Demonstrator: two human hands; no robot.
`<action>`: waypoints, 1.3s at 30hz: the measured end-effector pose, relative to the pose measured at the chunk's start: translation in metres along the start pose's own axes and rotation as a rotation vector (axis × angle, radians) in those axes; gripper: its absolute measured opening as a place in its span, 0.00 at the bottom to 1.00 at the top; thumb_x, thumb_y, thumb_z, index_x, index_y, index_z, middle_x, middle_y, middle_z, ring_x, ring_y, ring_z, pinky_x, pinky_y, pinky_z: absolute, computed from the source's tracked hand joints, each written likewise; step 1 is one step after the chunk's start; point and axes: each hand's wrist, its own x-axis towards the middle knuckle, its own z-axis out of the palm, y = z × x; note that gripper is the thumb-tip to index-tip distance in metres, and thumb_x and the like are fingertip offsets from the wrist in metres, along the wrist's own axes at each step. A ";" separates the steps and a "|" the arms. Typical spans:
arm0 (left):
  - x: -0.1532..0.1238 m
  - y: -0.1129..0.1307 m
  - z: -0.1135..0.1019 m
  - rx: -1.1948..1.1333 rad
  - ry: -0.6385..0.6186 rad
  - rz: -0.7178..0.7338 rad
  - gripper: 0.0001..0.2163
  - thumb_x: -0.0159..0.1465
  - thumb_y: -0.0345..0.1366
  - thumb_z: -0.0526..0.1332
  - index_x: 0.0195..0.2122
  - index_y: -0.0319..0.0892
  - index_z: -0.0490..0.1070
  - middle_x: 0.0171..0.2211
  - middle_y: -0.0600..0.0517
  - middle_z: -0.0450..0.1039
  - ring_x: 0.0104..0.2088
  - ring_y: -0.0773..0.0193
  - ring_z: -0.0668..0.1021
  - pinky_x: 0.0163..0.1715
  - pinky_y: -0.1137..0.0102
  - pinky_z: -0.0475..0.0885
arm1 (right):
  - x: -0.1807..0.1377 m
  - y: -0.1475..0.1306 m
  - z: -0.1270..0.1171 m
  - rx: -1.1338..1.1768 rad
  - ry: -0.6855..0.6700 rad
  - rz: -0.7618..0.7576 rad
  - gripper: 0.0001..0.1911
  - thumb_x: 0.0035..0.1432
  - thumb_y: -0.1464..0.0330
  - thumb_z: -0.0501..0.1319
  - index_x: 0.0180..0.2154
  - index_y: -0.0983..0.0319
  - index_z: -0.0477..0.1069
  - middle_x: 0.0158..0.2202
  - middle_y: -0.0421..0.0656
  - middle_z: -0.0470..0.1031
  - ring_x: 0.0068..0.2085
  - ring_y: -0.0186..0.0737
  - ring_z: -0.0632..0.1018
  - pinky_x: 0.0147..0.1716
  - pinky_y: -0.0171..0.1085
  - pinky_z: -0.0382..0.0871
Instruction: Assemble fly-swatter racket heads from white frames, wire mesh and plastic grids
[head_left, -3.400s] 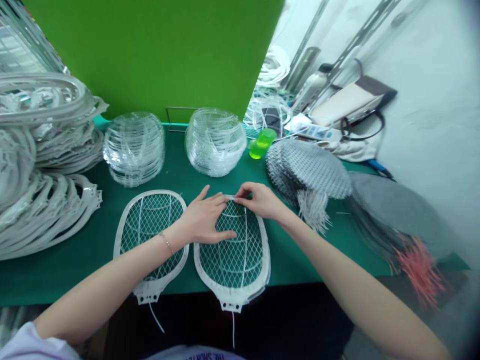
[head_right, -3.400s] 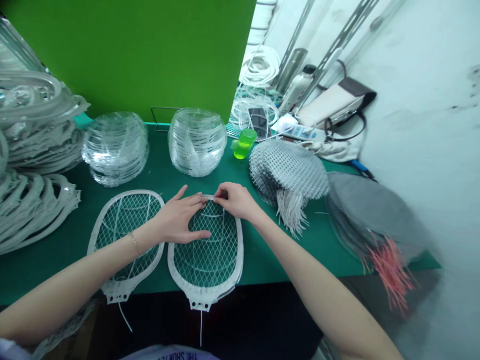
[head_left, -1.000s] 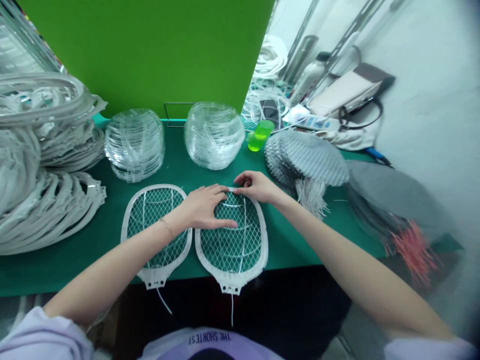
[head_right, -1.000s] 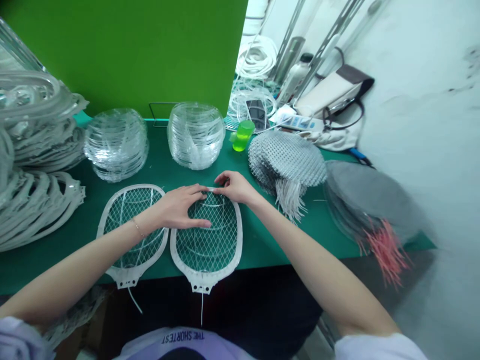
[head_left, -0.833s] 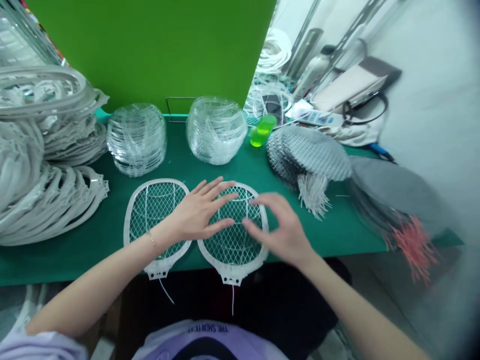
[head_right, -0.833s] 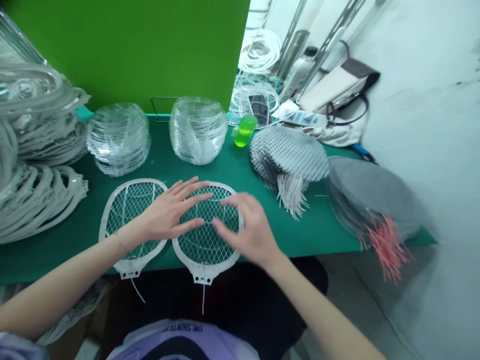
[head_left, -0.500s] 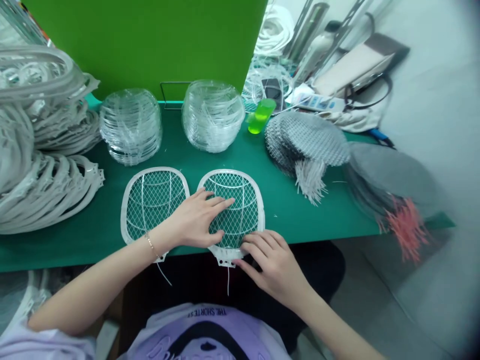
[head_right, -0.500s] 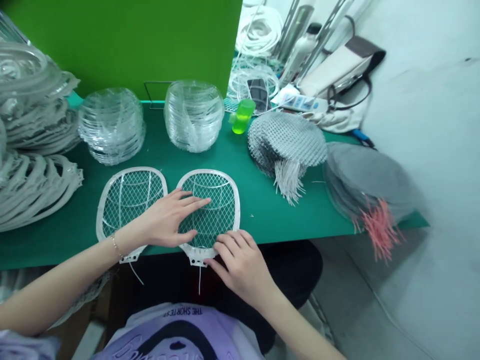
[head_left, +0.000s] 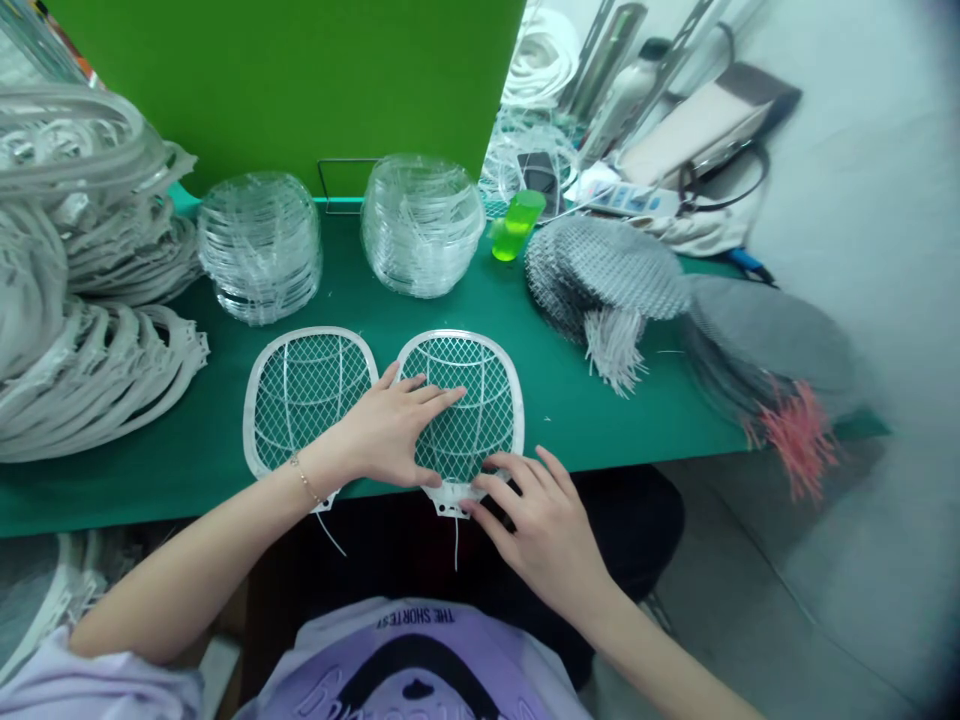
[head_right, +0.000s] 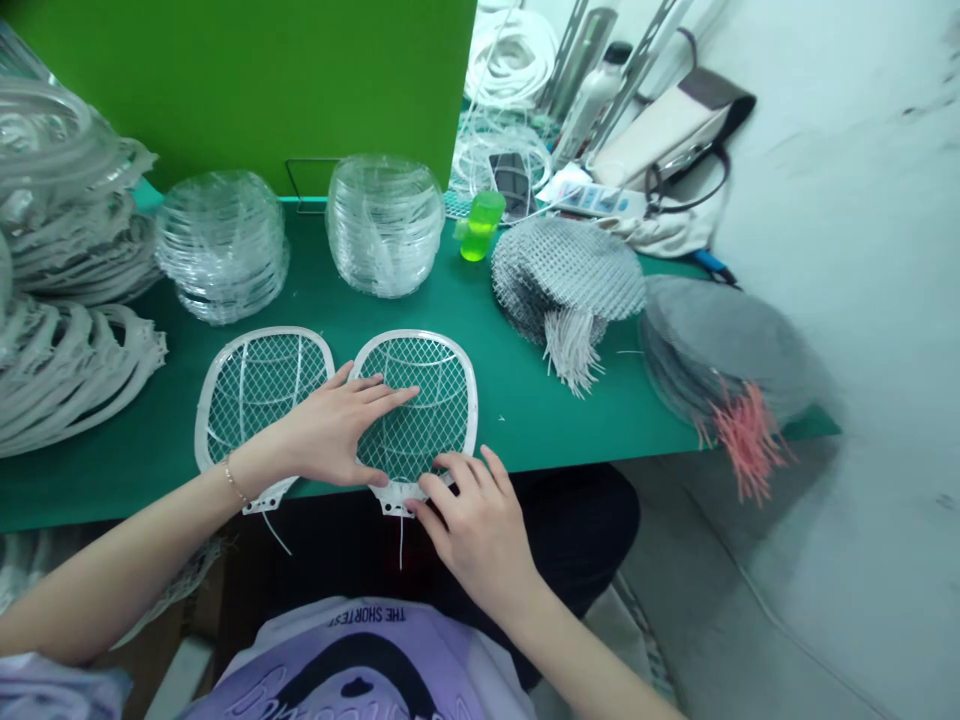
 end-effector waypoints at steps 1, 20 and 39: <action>0.000 0.000 -0.001 0.003 -0.001 -0.005 0.51 0.54 0.59 0.67 0.72 0.44 0.46 0.67 0.43 0.60 0.68 0.40 0.59 0.68 0.42 0.38 | 0.000 0.000 0.000 0.002 -0.005 0.011 0.06 0.66 0.64 0.60 0.38 0.58 0.74 0.45 0.45 0.78 0.48 0.46 0.78 0.60 0.52 0.58; 0.011 0.020 -0.017 0.001 -0.151 -0.139 0.50 0.52 0.50 0.73 0.71 0.46 0.47 0.70 0.40 0.55 0.69 0.37 0.56 0.62 0.30 0.38 | 0.048 0.009 -0.018 0.162 -0.353 0.230 0.11 0.57 0.61 0.69 0.29 0.58 0.70 0.35 0.40 0.74 0.43 0.45 0.75 0.48 0.51 0.61; 0.017 0.026 -0.023 0.094 -0.251 -0.145 0.44 0.55 0.51 0.71 0.68 0.45 0.54 0.71 0.38 0.50 0.69 0.34 0.53 0.58 0.24 0.42 | 0.038 0.003 -0.013 0.233 -0.309 0.289 0.10 0.60 0.62 0.67 0.27 0.57 0.74 0.38 0.39 0.74 0.45 0.43 0.74 0.43 0.46 0.56</action>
